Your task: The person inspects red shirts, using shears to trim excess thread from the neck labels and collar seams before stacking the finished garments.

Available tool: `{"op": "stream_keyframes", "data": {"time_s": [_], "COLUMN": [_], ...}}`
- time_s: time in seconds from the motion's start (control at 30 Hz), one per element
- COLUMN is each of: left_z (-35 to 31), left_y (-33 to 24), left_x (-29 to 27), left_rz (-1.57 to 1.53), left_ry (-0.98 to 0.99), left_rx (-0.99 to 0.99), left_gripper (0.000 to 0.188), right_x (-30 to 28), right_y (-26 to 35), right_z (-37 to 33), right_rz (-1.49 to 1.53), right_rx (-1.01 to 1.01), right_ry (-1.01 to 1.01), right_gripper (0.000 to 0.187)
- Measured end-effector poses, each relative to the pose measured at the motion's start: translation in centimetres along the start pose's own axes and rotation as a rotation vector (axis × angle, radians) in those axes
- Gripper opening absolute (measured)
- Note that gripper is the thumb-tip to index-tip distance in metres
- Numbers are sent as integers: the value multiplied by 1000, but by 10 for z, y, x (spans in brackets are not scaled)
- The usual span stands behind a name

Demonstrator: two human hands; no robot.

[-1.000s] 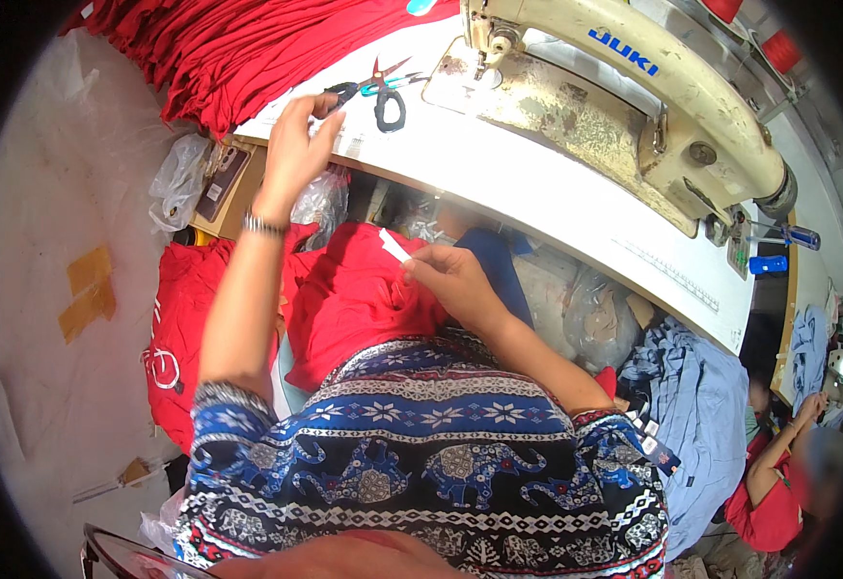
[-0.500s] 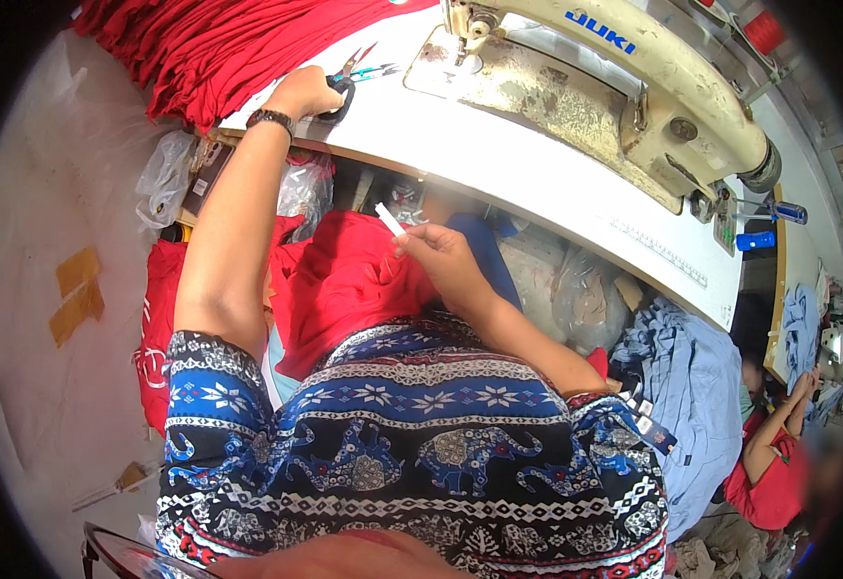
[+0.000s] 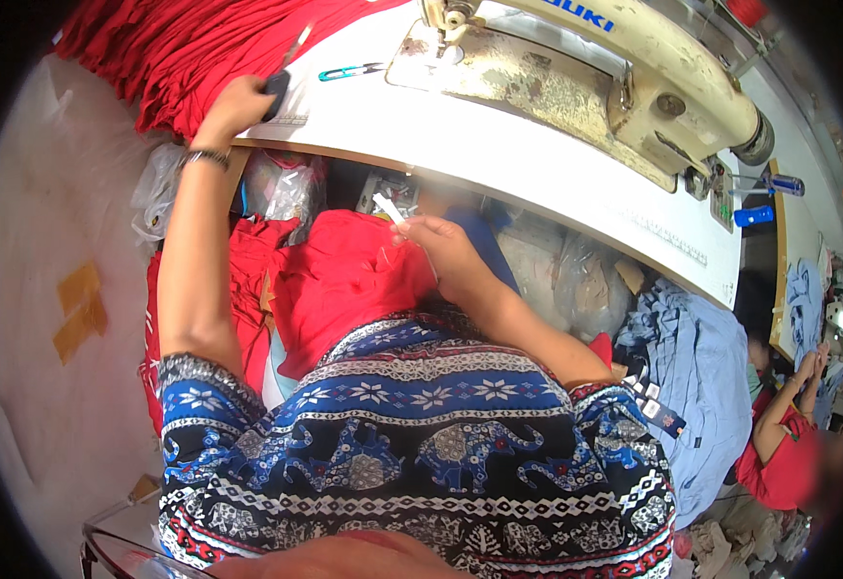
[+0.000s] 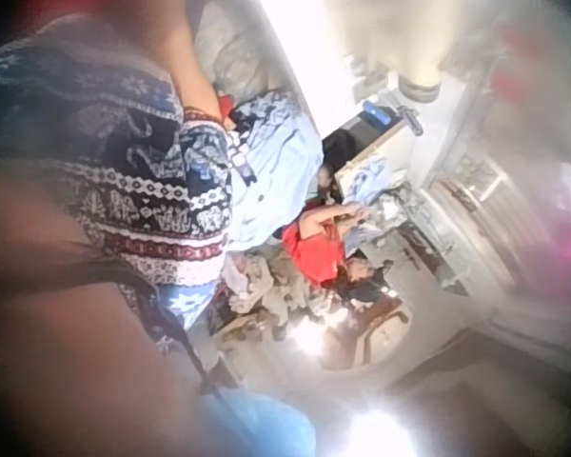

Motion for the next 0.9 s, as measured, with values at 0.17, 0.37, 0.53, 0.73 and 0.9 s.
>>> {"op": "stream_keyframes", "data": {"time_s": [0.17, 0.37, 0.53, 0.73, 0.9], "left_z": [-137, -260, -282, -277, -266], "left_y": [-27, -46, -53, -67, -80], "left_x": [-6, 48, 81, 97, 93], "left_rz": [-541, -625, -637, -611, -483], "left_ry": [155, 534, 550, 495, 508], "left_rx": [29, -48, -122, -60, -84], "left_gripper": [18, 21, 27, 32, 38], "right_x": [1, 3, 12, 9, 13], "right_y": [2, -5, 0, -2, -3], "right_z": [5, 10, 8, 7, 4], "right_rz": [63, -94, -213, -262, -252], "right_rx": [117, 17, -9, -70, -92], "right_ry": [13, -28, 26, 55, 82], "right_gripper": [22, 16, 14, 16, 15]}}
Point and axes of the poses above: each hand's wrist, its own z-axis towards the middle knuckle, its own x-axis out of the palm, y = z × x, the point moved 2 cm from there along z, towards the middle knuckle, and after that the axes turned 8 degrees about y, right-handed, at the moved point
